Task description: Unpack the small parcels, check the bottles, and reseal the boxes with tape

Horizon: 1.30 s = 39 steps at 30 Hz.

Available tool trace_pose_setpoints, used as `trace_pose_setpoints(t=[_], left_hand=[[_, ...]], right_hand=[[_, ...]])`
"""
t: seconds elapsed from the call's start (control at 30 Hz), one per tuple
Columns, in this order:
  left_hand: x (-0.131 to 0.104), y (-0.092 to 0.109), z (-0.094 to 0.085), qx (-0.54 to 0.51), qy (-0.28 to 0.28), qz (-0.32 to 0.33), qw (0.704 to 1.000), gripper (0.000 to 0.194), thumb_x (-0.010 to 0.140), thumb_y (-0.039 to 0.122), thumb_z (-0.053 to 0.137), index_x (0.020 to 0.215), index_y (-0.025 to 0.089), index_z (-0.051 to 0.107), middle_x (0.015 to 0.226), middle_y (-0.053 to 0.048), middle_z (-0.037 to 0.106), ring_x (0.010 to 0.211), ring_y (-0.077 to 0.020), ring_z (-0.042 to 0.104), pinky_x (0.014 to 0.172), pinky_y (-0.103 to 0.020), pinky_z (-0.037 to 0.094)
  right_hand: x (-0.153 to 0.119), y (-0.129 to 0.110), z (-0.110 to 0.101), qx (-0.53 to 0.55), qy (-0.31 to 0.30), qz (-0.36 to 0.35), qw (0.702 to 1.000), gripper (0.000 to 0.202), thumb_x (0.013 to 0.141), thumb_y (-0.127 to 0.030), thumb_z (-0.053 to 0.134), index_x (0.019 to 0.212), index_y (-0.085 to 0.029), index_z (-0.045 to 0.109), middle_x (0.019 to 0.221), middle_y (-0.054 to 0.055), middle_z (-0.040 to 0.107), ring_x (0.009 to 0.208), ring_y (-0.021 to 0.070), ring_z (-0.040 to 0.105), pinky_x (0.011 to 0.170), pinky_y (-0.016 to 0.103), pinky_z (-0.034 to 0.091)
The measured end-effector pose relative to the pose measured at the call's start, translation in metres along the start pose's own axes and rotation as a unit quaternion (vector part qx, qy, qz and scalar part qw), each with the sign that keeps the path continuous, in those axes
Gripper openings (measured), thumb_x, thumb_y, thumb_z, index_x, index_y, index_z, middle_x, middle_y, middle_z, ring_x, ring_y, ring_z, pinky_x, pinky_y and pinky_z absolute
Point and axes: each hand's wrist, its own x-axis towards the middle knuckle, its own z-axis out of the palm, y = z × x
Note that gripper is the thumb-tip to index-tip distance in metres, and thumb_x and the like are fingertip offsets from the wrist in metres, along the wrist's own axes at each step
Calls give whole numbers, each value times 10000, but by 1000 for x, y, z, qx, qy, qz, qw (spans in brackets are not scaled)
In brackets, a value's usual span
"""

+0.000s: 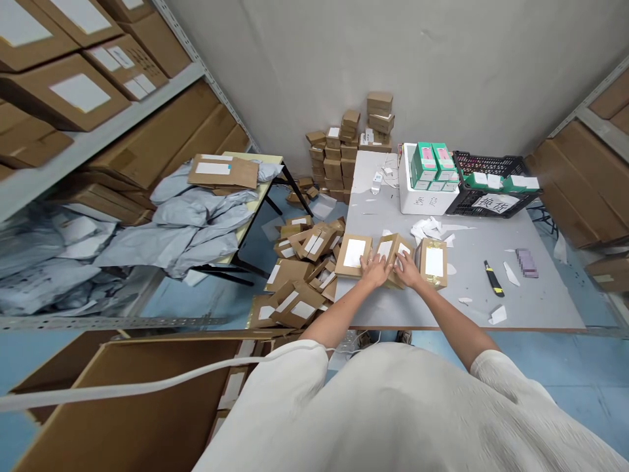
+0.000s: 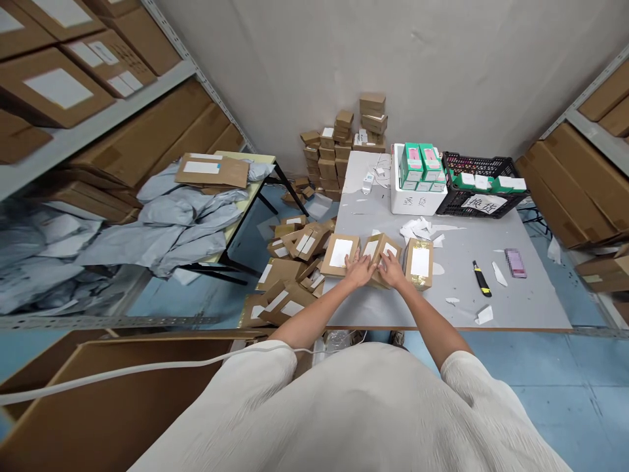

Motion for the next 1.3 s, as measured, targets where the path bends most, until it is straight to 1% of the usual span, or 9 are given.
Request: trace_pose_setpoints(t=[0.2,0.37,0.53,0.63,0.73,0.87,1.1,1.2,1.3], left_hand=[[3,-6,-2,-16,-10,-49,999,712,1058,670,374,1618,282,579,1835,-111,302,1730,-446,11,1334,-763,-9],[11,-16,-7,-14,-41,-64,997,771,1009,772,392,1609,327,586,1847,-94,277,1729,-463,-31,1309,-808,20],[16,-31,-11,-1,-85,-65,994,831,943,844,487,1575,321,623,1880,-107,142,1720,-498,-59,1294,-825,26],[13,-47,-10,10,-85,-74,994,861,949,800,534,1647,297,528,1883,-143,77,1724,-484,-44,1297,-815,33],[3,-66,-11,3,-74,-82,994,931,960,757,567,1735,282,364,1871,-192,107,1728,-469,38,1307,-788,103],[-11,-81,-14,23,-90,-26,995,1100,851,698,783,1761,326,288,1866,-182,157,1724,-471,83,1335,-727,135],[-10,-68,-10,50,-60,-16,997,894,951,531,739,1736,342,354,1853,-172,216,1708,-495,132,1334,-733,156],[-6,-52,-12,63,-55,-12,996,918,945,514,716,1747,307,319,1859,-173,193,1715,-481,111,1338,-751,109],[1,-28,-15,76,-40,10,996,849,967,498,678,1725,265,375,1862,-157,185,1721,-449,109,1364,-708,90]], right_hand=[[1,-2,11,-19,-24,59,998,761,1096,-475,429,1788,-211,256,1827,211,239,1688,363,268,1304,554,330],[8,7,9,-25,-53,42,997,774,1107,-533,392,1804,-252,212,1851,199,184,1695,365,243,1309,577,287],[20,10,8,-28,-86,30,995,752,1097,-495,417,1799,-291,238,1856,185,178,1678,374,283,1290,586,316],[27,0,15,-21,-98,44,994,791,1070,-471,490,1798,-296,234,1867,184,108,1689,397,239,1280,588,325],[29,-12,25,-19,-82,59,995,862,1019,-434,570,1793,-253,236,1868,196,61,1684,425,220,1277,592,329],[30,-19,29,-33,-68,40,996,812,950,-381,631,1700,-149,420,1847,232,135,1660,450,247,1305,600,284],[44,-6,22,-30,-40,23,998,737,928,-358,606,1615,-101,537,1787,227,329,1647,387,315,1326,536,314],[42,5,16,-9,7,-1,1000,654,938,-337,589,1564,-149,606,1749,195,413,1623,386,362,1313,581,335],[31,20,1,-14,53,-13,998,566,973,-326,580,1518,-197,653,1735,162,443,1598,394,400,1300,598,349]])
